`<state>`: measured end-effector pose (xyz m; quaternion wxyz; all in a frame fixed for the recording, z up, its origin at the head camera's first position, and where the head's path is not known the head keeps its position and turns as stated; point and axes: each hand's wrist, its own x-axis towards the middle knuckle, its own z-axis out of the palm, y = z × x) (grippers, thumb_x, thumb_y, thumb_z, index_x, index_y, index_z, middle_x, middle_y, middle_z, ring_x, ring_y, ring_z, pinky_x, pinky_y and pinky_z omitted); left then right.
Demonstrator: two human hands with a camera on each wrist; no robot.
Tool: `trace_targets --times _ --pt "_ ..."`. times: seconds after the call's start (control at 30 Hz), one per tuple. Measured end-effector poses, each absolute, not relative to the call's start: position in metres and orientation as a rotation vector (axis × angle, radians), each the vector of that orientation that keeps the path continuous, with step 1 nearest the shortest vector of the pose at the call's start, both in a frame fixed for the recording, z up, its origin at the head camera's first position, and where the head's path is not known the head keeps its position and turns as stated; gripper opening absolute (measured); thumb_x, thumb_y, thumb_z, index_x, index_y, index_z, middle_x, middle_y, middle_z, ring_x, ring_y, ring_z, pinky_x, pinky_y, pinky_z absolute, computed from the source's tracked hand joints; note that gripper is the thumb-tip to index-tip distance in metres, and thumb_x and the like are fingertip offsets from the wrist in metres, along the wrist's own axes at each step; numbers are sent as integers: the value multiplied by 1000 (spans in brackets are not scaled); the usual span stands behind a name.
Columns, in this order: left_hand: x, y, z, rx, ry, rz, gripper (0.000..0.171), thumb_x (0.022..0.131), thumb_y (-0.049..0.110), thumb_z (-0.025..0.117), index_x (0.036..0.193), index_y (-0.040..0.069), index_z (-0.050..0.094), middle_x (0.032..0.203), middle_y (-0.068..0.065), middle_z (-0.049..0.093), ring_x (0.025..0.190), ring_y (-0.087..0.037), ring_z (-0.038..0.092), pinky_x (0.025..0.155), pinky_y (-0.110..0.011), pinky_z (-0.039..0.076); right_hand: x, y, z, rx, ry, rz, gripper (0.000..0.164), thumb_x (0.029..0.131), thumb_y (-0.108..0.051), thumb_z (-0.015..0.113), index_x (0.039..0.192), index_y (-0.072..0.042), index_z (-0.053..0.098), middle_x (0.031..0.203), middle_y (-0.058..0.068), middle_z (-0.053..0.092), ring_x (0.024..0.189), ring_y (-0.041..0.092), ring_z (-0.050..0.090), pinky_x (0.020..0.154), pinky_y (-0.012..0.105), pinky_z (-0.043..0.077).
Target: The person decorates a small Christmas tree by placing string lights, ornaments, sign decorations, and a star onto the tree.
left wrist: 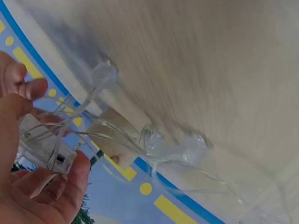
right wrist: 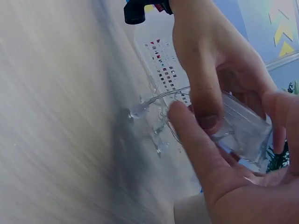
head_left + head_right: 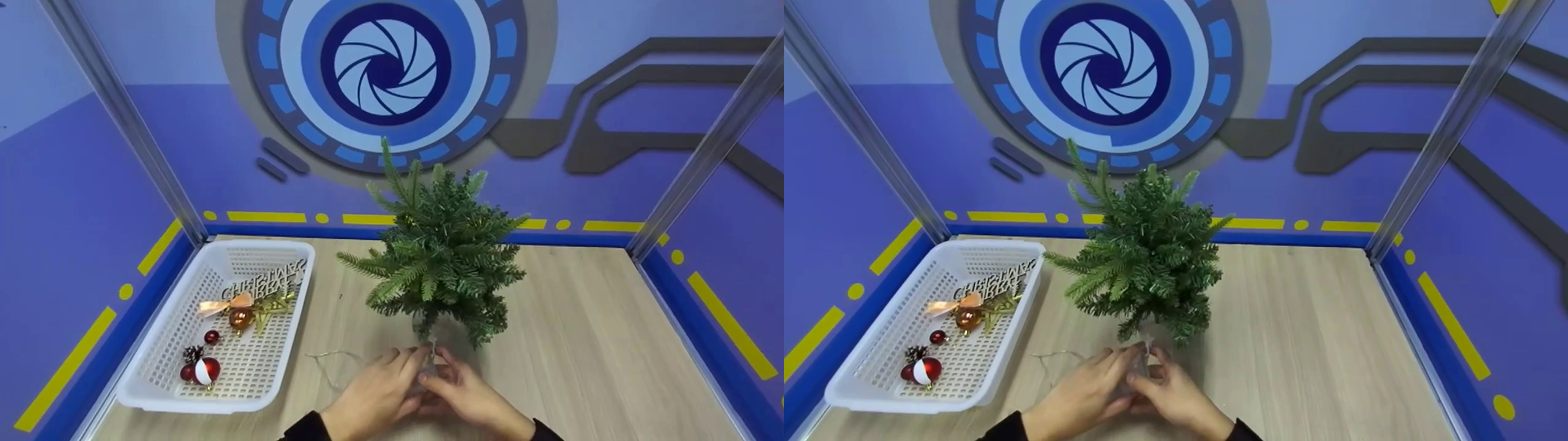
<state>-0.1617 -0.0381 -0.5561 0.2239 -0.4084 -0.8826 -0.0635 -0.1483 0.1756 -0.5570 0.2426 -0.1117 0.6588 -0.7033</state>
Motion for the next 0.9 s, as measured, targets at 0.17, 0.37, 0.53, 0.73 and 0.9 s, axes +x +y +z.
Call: trace_targets --times 0.17,0.37,0.53,0.73,0.9 --pt "-164 -40 -557 -1096 -2489 -228 88 88 71 53 151 12 34 141 -6 52 113 -17 61 95 -35 56 -147 182 -559 -335 1806 -1988 78 96 -8 60 152 13 10 124 26 64 99 29 72 86 45 60" --pt "-174 -56 -559 -1129 -2692 -426 116 72 82 61 159 20 16 147 -5 51 129 -22 55 108 -48 47 -144 201 -549 -475 1820 -2041 64 97 -4 58 148 14 24 132 34 54 106 28 69 89 50 58" --pt "-178 -62 -573 -1177 -2759 -487 92 80 61 72 154 25 31 132 1 63 116 -18 62 104 -44 49 -146 220 -546 -421 1845 -2047 58 97 -5 59 144 13 31 130 27 58 105 29 70 90 52 56" --pt "-183 -58 -584 -1231 -2681 -399 35 88 35 72 121 26 66 113 6 65 102 -13 62 91 -35 51 -152 246 -557 -299 2098 -1906 56 96 -11 62 142 8 36 129 30 58 100 28 71 85 44 60" --pt "-188 -59 -587 -1167 -2658 -362 13 91 25 69 104 26 73 94 8 65 88 -12 61 81 -32 51 -154 268 -568 -173 2386 -1668 67 94 -10 62 151 3 30 127 31 58 93 22 70 71 34 61"
